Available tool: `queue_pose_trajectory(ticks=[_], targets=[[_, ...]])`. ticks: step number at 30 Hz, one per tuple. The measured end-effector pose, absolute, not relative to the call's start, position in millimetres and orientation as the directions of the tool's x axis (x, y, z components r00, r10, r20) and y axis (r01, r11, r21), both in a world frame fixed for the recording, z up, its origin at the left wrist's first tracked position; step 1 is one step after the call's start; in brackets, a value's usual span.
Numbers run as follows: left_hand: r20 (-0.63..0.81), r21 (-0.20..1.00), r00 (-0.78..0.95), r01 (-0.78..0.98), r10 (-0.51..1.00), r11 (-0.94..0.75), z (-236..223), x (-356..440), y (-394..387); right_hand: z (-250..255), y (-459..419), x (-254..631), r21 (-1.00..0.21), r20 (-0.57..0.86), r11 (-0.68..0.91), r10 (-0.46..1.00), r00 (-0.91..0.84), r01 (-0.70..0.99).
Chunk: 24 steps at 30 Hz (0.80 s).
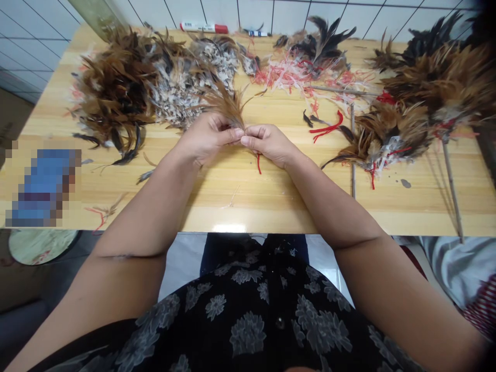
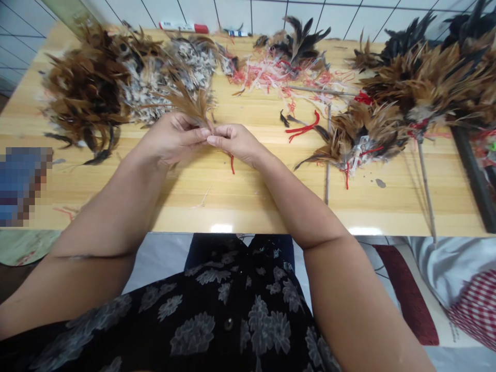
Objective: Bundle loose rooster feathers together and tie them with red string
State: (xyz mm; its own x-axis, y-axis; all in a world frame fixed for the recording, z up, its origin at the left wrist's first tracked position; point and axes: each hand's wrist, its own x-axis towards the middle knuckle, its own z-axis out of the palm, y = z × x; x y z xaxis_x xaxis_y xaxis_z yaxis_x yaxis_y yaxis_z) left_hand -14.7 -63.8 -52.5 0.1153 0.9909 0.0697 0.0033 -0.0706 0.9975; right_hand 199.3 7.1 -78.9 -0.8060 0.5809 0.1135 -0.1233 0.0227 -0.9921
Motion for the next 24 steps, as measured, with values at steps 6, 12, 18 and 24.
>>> queue_pose_trajectory(ticks=[6,12,18,24], targets=[[0.087,0.994,0.177,-0.080,0.980,-0.074,-47,-12,-65,-81,4,194,-0.994,0.098,0.015,0.611,-0.786,-0.113],[0.074,0.987,0.138,-0.151,0.988,-0.053,-44,-6,-71,-77,1,195,-0.997,0.055,-0.004,0.629,-0.775,-0.074],[0.079,0.987,0.126,-0.151,0.989,-0.059,-46,-3,-73,-77,1,194,-0.998,0.059,0.008,0.610,-0.790,-0.068],[0.101,0.989,0.107,-0.117,0.989,-0.088,-46,-8,-68,-84,6,194,-0.988,0.154,0.071,0.583,-0.798,-0.139]])
